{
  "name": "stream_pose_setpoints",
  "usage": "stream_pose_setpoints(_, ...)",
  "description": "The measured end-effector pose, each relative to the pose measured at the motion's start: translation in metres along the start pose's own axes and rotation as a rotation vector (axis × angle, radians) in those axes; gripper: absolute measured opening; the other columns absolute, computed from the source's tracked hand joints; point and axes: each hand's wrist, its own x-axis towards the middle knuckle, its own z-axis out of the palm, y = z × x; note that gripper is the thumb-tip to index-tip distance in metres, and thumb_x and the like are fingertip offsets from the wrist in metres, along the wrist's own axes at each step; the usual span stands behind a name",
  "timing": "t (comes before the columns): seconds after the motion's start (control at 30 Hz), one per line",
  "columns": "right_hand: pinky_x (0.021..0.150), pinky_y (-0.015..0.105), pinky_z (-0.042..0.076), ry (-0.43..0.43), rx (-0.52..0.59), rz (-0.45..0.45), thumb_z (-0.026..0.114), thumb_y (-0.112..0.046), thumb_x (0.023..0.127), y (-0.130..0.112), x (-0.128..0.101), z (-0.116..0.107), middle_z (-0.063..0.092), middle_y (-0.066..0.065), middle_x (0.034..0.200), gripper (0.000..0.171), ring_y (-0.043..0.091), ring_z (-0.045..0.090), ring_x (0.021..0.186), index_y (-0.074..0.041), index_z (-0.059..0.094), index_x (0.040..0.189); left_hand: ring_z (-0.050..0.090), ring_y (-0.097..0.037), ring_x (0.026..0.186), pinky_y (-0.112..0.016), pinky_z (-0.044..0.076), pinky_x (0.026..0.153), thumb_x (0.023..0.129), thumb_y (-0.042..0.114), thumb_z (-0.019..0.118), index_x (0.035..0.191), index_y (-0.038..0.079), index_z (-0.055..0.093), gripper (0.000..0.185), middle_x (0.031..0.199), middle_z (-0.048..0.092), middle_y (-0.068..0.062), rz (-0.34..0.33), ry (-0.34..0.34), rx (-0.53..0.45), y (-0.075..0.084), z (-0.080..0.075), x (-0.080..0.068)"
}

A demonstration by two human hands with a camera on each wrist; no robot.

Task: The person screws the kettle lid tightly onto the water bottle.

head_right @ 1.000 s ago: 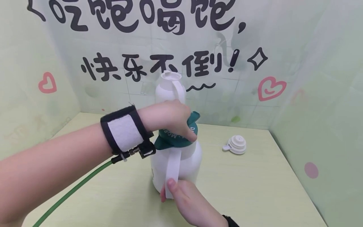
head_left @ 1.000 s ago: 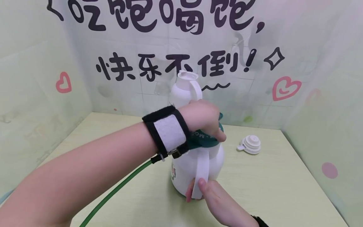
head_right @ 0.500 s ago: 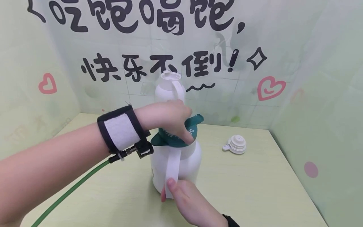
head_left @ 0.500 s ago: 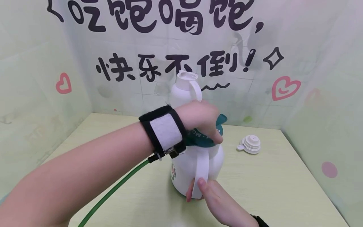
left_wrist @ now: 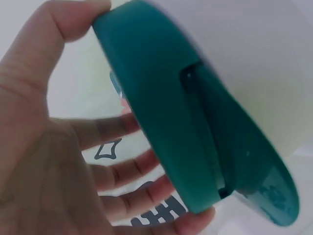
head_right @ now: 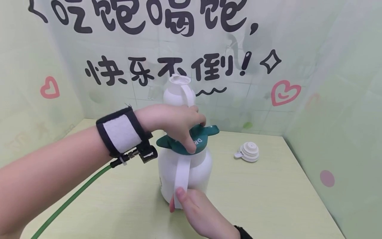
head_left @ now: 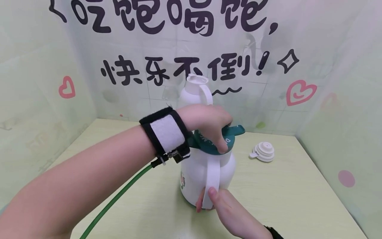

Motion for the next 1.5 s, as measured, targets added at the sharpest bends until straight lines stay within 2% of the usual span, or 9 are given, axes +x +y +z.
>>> stream_pose_setpoints(0.17, 0.086, 0.031, 0.039, -0.007, 0.008, 0.028, 0.007, -0.035, 0.106, -0.001, 0.001, 0.000, 0.060, -0.005, 0.101, 0.061, 0.015, 0.050, 0.105, -0.017, 0.064, 0.094, 0.048, -0.017, 0.100, -0.027, 0.045, 0.079, 0.080, 0.035, 0.074, 0.123, 0.011, 0.055, 0.053, 0.110, 0.052, -0.001, 0.067, -0.035, 0.027, -0.005, -0.002, 0.001)
stream_pose_setpoints(0.27, 0.086, 0.031, 0.039, -0.002, 0.005, 0.016, 0.008, -0.034, 0.107, -0.001, 0.001, 0.000, 0.060, -0.005, 0.100, 0.060, 0.015, 0.050, 0.104, -0.017, 0.064, 0.094, 0.044, -0.017, 0.105, -0.029, 0.045, 0.081, 0.080, 0.034, 0.074, 0.131, 0.014, 0.051, 0.059, 0.116, 0.046, -0.001, 0.080, -0.063, 0.031, -0.007, -0.002, 0.001)
stream_pose_setpoints(0.5, 0.085, 0.030, 0.039, 0.004, -0.011, -0.015, 0.008, -0.033, 0.107, 0.000, 0.001, 0.000, 0.061, -0.005, 0.098, 0.060, 0.014, 0.051, 0.101, -0.016, 0.064, 0.093, 0.043, -0.019, 0.107, -0.029, 0.046, 0.080, 0.080, 0.029, 0.074, 0.135, 0.018, 0.048, 0.062, 0.120, 0.042, -0.001, 0.102, -0.092, -0.002, -0.010, -0.004, 0.001)
stream_pose_setpoints(0.8, 0.084, 0.029, 0.040, 0.017, -0.048, -0.029, 0.008, -0.032, 0.107, 0.000, 0.001, 0.000, 0.060, -0.008, 0.096, 0.060, 0.013, 0.052, 0.098, -0.017, 0.064, 0.092, 0.036, -0.019, 0.110, -0.032, 0.042, 0.082, 0.079, 0.038, 0.070, 0.136, 0.021, 0.046, 0.064, 0.119, 0.041, 0.001, 0.069, -0.090, 0.034, -0.007, -0.002, 0.000)
stream_pose_setpoints(1.07, 0.084, 0.029, 0.039, 0.020, -0.045, -0.037, 0.009, -0.029, 0.107, 0.001, 0.000, 0.001, 0.060, -0.007, 0.096, 0.059, 0.013, 0.052, 0.098, -0.017, 0.065, 0.092, 0.038, -0.019, 0.109, -0.032, 0.041, 0.083, 0.082, 0.044, 0.064, 0.136, 0.020, 0.048, 0.061, 0.120, 0.042, 0.000, 0.044, -0.040, -0.021, -0.007, 0.002, 0.000)
stream_pose_setpoints(1.17, 0.084, 0.029, 0.039, 0.019, -0.033, -0.040, 0.009, -0.029, 0.107, 0.001, 0.000, 0.001, 0.061, -0.006, 0.098, 0.059, 0.013, 0.051, 0.099, -0.017, 0.065, 0.093, 0.044, -0.019, 0.105, -0.033, 0.043, 0.082, 0.082, 0.047, 0.064, 0.133, 0.016, 0.050, 0.061, 0.116, 0.047, 0.000, 0.001, -0.005, -0.028, -0.004, 0.002, 0.000)
stream_pose_setpoints(1.27, 0.084, 0.029, 0.039, 0.017, -0.017, -0.046, 0.009, -0.029, 0.107, 0.002, -0.001, 0.001, 0.060, -0.006, 0.098, 0.059, 0.013, 0.051, 0.099, -0.016, 0.065, 0.093, 0.051, -0.019, 0.098, -0.032, 0.046, 0.078, 0.081, 0.050, 0.065, 0.122, 0.015, 0.053, 0.056, 0.109, 0.053, -0.001, -0.089, 0.020, -0.050, 0.000, 0.002, -0.001)
stream_pose_setpoints(1.37, 0.085, 0.029, 0.038, 0.018, -0.010, -0.063, 0.010, -0.028, 0.107, 0.002, -0.001, 0.001, 0.060, -0.006, 0.098, 0.058, 0.013, 0.051, 0.099, -0.016, 0.065, 0.094, 0.054, -0.018, 0.094, -0.031, 0.047, 0.075, 0.081, 0.051, 0.066, 0.111, 0.015, 0.055, 0.049, 0.104, 0.057, 0.000, -0.176, 0.021, -0.088, 0.005, 0.001, -0.003)
stream_pose_setpoints(1.5, 0.084, 0.029, 0.039, 0.027, -0.017, -0.087, 0.011, -0.026, 0.107, 0.003, -0.001, 0.001, 0.060, -0.006, 0.097, 0.057, 0.013, 0.051, 0.099, -0.016, 0.065, 0.094, 0.055, -0.017, 0.093, -0.030, 0.047, 0.074, 0.081, 0.051, 0.067, 0.108, 0.014, 0.057, 0.047, 0.102, 0.058, -0.001, -0.247, 0.013, -0.139, 0.010, 0.002, -0.003)
